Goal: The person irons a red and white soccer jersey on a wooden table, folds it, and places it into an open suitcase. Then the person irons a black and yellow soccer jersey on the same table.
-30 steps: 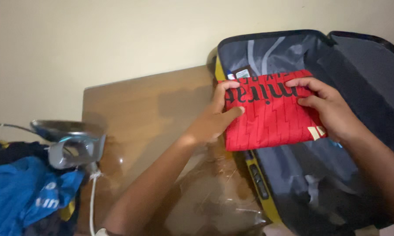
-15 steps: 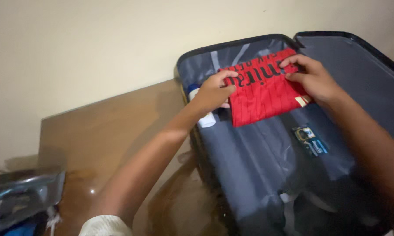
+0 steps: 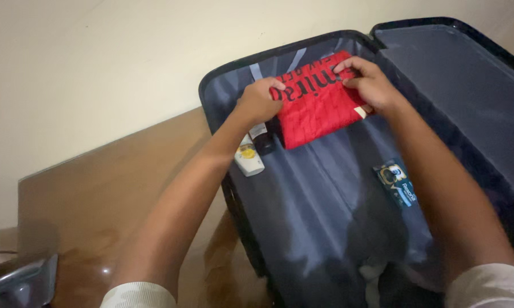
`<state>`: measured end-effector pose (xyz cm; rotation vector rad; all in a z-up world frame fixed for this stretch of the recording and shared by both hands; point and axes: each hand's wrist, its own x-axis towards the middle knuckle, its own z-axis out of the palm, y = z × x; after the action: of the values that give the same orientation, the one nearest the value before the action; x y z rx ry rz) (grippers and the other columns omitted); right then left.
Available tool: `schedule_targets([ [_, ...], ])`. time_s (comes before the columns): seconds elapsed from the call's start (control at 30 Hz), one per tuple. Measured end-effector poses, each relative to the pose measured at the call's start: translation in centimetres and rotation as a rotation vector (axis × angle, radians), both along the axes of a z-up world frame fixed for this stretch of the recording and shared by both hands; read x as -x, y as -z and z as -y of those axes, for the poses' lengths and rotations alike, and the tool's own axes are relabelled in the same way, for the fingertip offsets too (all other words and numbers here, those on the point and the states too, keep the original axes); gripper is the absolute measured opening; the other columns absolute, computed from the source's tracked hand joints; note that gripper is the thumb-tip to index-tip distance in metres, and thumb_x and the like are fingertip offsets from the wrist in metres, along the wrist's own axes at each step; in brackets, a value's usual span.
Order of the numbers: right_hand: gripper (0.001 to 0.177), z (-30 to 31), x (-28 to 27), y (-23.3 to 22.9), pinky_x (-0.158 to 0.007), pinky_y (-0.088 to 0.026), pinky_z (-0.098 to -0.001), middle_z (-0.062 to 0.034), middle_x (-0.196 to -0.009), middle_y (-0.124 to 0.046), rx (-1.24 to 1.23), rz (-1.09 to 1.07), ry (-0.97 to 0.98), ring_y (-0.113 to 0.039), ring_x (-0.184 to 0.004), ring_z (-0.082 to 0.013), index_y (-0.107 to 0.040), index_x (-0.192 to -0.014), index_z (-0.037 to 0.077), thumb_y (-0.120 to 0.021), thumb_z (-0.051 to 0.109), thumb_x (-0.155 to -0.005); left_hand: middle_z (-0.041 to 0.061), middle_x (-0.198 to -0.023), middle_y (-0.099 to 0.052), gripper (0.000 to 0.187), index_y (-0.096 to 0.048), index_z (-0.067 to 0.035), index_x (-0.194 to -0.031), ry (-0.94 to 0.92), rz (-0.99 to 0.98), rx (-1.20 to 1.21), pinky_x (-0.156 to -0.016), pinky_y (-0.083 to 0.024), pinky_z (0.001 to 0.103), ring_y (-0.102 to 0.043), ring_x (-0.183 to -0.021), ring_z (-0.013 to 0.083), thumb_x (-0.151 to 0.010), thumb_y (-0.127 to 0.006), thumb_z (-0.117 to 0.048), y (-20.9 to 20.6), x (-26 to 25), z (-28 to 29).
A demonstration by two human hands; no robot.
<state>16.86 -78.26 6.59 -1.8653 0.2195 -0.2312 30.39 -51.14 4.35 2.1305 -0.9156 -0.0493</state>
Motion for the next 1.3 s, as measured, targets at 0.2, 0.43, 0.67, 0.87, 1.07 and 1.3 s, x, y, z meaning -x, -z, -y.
schedule_targets([
  [0.2,0.032,0.6,-3.0,4.5,-0.095,-0.049,-0.0289,-0.0029,-0.114,-0.064,0.037,0.087,-0.049,-0.059,-0.107,-0.0136,-0.064,-0.115,0.008,-0.054,-0.009,-0.091,0.011,-0.119,-0.072,0.043,-0.066,-0.024,-0.119,-0.066,-0.111,-0.324,-0.102,-0.043,0.057,-0.064,-0.119,0.0342,-0.076,-0.072,-0.023,-0.7,-0.4,-0.5],
  [0.43,0.033,0.6,-3.7,8.1,-0.094,-0.048,-0.0283,-0.0012,-0.11,-0.064,0.053,0.091,-0.067,-0.058,-0.104,-0.0133,-0.065,-0.121,0.011,-0.055,-0.004,-0.094,0.014,-0.12,-0.073,0.041,-0.068,-0.023,-0.122,-0.039,-0.008,-0.427,-0.099,-0.054,0.053,-0.068,-0.117,0.0369,-0.082,-0.066,-0.019,0.7,0.5,-0.3],
  [0.67,0.034,-2.0,-2.7,6.8,-0.095,-0.053,-0.0429,-0.0211,-0.127,-0.057,0.763,0.19,0.029,-0.062,-0.11,-0.0369,-0.066,-0.131,0.017,-0.063,0.009,-0.098,0.019,-0.155,-0.039,0.048,-0.062,-0.023,-0.136,-0.076,0.122,-0.717,-0.107,-0.044,0.059,-0.046,-0.138,0.0437,-0.088,-0.064,-0.023,0.1,1.9,-0.4],
  [0.87,0.038,-5.1,-1.1,4.8,-0.114,-0.043,-0.052,-0.0195,-0.15,-0.051,1.082,0.371,0.056,-0.052,-0.137,-0.0414,-0.062,-0.136,0.012,-0.06,0.03,-0.101,0.015,-0.168,-0.014,0.079,-0.031,-0.008,-0.156,-0.009,0.226,-0.784,-0.115,-0.024,0.064,-0.02,-0.153,0.0357,-0.092,-0.056,-0.045,0.0,2.5,0.2],
  [1.07,0.064,-6.0,-1.6,5.2,-0.119,-0.027,-0.0576,-0.0205,-0.162,-0.034,1.153,0.095,-0.083,-0.032,-0.15,-0.0415,-0.047,-0.154,0.015,-0.047,0.051,-0.101,0.011,-0.172,-0.004,0.111,-0.006,-0.01,-0.164,0.053,0.09,-0.999,-0.121,-0.012,0.065,-0.009,-0.159,0.03,-0.088,-0.055,-0.074,-0.1,2.2,-0.4],
  [1.3,0.069,-5.1,-2.1,6.2,-0.12,-0.024,-0.0579,-0.0195,-0.166,-0.027,1.007,-0.014,-0.099,-0.025,-0.151,-0.0408,-0.037,-0.159,0.017,-0.042,0.055,-0.102,0.006,-0.173,0.0,0.117,0.002,-0.017,-0.165,0.045,0.036,-1.061,-0.12,-0.01,0.07,-0.01,-0.158,0.0319,-0.084,-0.057,-0.077,0.2,2.0,-0.3],
])
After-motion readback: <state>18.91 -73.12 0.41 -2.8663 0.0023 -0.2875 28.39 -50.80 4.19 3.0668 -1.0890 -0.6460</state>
